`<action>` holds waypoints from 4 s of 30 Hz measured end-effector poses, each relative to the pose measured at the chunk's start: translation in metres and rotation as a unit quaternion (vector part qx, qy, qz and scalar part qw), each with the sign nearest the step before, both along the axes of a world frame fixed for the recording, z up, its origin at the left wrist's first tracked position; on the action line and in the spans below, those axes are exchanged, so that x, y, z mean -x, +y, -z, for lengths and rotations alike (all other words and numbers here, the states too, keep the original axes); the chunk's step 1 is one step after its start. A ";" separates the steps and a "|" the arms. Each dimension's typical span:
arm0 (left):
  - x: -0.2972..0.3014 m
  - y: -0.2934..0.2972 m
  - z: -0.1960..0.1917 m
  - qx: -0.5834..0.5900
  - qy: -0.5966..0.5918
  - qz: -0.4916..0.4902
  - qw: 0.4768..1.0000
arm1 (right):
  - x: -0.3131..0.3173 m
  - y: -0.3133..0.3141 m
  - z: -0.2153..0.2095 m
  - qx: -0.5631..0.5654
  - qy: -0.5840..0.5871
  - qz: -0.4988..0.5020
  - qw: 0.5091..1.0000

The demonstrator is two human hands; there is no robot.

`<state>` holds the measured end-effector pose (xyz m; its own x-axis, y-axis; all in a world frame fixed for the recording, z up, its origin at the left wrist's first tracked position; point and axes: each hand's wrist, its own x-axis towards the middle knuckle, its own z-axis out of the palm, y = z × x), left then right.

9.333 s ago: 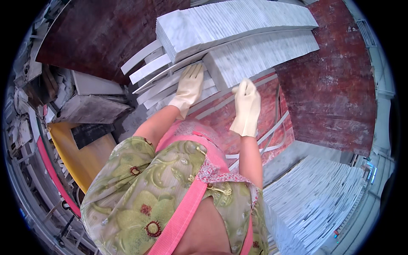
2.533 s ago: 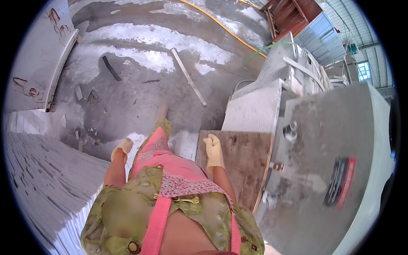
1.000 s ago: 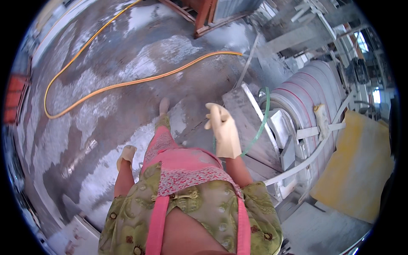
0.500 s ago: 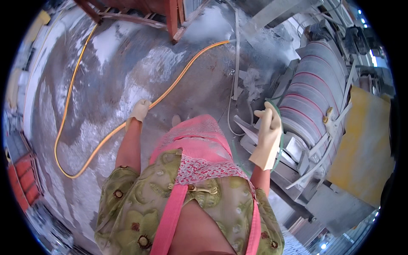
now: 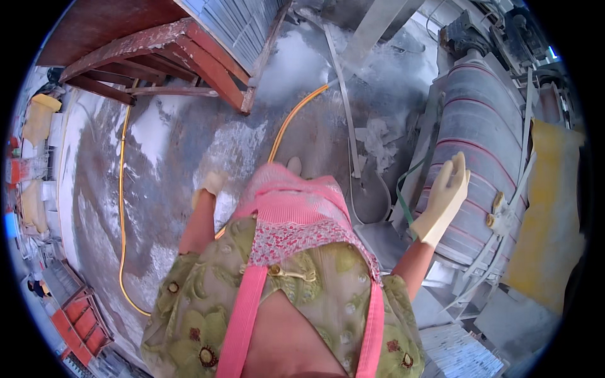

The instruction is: The person repeatedly picks up rectangular planks and presses them against a red rotating sanding drum to smooth the surfaces. After sanding, the person stacks the finished planks on a nearby table.

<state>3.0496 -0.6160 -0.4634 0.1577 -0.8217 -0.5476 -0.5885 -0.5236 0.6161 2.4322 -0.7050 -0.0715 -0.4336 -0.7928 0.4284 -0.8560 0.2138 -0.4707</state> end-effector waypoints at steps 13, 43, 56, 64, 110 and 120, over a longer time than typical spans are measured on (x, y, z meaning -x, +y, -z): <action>0.041 -0.183 -0.048 0.045 -0.023 0.072 0.996 | 0.040 -0.034 0.018 0.035 -0.114 0.065 0.991; 0.036 -0.104 -0.083 -0.068 -0.020 -0.037 0.997 | -0.052 -0.095 0.105 -0.127 -0.347 -0.056 0.928; 0.098 -0.135 -0.147 -0.025 0.020 -0.002 0.999 | -0.066 -0.083 0.115 -0.148 -0.331 -0.080 0.928; 0.040 -0.099 -0.055 -0.013 0.040 -0.047 0.998 | -0.066 -0.074 0.118 -0.147 -0.329 -0.077 0.930; 0.056 -0.039 -0.028 -0.103 0.024 0.324 0.940 | -0.172 0.193 0.075 -0.205 -0.358 0.146 0.899; 0.162 -0.063 -0.069 0.014 0.016 0.405 0.914 | -0.163 0.299 0.075 -0.157 -0.360 0.229 0.891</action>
<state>2.8880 -0.6792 -0.3948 -0.5247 -0.6749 -0.5189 -0.7574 0.0919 0.6464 2.5953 -0.4062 -0.1463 -0.8149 -0.4943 -0.3028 -0.1465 0.6811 -0.7174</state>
